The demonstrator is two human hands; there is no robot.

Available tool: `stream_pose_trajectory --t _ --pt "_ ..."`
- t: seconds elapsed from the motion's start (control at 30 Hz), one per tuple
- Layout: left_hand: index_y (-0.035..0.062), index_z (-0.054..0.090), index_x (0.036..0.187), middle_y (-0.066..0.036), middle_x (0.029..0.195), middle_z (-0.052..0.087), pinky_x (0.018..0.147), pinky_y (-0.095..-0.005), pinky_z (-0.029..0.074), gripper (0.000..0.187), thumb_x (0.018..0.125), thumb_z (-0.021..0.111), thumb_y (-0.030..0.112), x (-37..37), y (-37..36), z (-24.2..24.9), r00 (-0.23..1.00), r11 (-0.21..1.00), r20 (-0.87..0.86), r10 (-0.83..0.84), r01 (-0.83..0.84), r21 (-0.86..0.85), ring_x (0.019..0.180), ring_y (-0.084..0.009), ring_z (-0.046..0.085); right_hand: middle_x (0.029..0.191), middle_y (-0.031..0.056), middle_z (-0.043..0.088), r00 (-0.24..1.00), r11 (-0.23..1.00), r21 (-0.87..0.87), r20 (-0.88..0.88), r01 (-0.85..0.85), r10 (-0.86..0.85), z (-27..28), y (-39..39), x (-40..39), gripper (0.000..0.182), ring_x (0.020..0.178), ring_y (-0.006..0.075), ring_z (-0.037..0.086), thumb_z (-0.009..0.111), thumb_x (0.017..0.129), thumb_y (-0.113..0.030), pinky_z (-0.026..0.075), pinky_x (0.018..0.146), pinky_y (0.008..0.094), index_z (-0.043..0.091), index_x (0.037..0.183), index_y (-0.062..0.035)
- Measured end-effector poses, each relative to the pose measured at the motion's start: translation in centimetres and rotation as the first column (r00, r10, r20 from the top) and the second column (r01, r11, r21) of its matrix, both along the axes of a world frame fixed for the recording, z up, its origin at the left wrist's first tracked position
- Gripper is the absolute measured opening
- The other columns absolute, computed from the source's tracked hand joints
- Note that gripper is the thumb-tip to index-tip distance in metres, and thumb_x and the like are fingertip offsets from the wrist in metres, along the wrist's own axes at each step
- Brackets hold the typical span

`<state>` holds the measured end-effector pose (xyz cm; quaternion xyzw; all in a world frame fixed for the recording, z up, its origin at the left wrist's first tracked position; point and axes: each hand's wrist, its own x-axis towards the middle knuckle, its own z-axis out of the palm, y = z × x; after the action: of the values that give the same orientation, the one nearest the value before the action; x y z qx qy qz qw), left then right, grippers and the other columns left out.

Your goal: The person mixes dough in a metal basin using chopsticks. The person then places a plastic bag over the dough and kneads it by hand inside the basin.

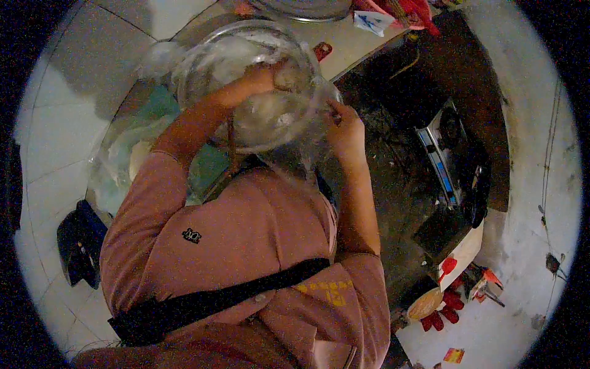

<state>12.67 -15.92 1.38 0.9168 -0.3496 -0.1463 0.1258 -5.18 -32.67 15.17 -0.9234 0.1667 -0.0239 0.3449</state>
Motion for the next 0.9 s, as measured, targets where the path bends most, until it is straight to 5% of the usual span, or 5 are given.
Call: stream_pose_trajectory --t 0.33,0.47,0.57,0.73,0.9 --pt "0.0145 0.033 0.127 -0.015 0.118 0.047 0.092 -0.0435 0.033 0.088 0.059 0.059 0.063 -2.0 0.9 5.0 0.999 0.957 0.017 0.036 -0.030 -0.289 0.110 -0.0313 0.043 0.096 0.0053 0.057 0.991 0.959 0.280 0.131 -0.045 0.008 0.7 0.5 0.4 0.039 0.066 0.0089 0.051 0.057 0.072 -0.002 0.044 0.062 0.0230 0.053 0.111 -0.0038" --pt "0.0216 0.012 0.135 -0.022 0.123 0.040 0.091 -0.0492 0.034 0.089 0.068 0.053 0.062 -0.3 -0.1 1.4 0.971 0.996 -0.235 0.040 -0.058 -0.072 0.114 -0.0377 0.039 0.106 0.0112 0.054 0.986 0.965 0.259 0.168 -0.050 0.006 1.1 0.3 0.7 0.036 0.083 0.0209 0.058 0.059 0.071 -0.004 0.047 0.071 0.0285 0.055 0.106 -0.0046" --pt "0.0203 0.020 0.134 -0.016 0.136 0.023 0.093 -0.0581 0.024 0.089 0.065 0.052 0.066 -1.4 0.2 0.7 0.990 0.993 0.067 0.121 -0.119 -0.021 0.125 -0.0347 0.021 0.105 0.0103 0.054 0.989 0.938 0.346 0.140 -0.003 -0.049 1.6 0.8 0.8 0.033 0.079 0.0184 0.058 0.058 0.072 -0.002 0.047 0.070 0.0274 0.056 0.104 -0.0056" --pt "0.0250 0.018 0.134 -0.015 0.140 0.009 0.089 -0.0686 0.014 0.091 0.062 0.056 0.065 -4.6 2.2 3.4 0.991 0.984 -0.003 -0.132 0.132 0.116 0.128 -0.0385 0.009 0.102 0.0103 0.054 0.990 0.935 0.354 0.142 -0.025 -0.027 0.1 0.9 1.1 0.031 0.079 0.0184 0.058 0.058 0.071 -0.002 0.047 0.070 0.0272 0.057 0.102 -0.0067" --pt "0.0287 0.014 0.135 -0.015 0.141 0.003 0.086 -0.0701 0.019 0.103 0.052 0.066 0.061 -5.5 2.3 2.3 0.986 0.981 0.096 -0.138 0.123 0.151 0.124 -0.0437 0.014 0.101 0.0128 0.055 0.953 0.993 -0.034 0.281 -0.112 0.117 2.0 1.8 1.6 0.030 0.086 0.0267 0.056 0.058 0.069 -0.002 0.046 0.076 0.0326 0.058 0.098 -0.0069"
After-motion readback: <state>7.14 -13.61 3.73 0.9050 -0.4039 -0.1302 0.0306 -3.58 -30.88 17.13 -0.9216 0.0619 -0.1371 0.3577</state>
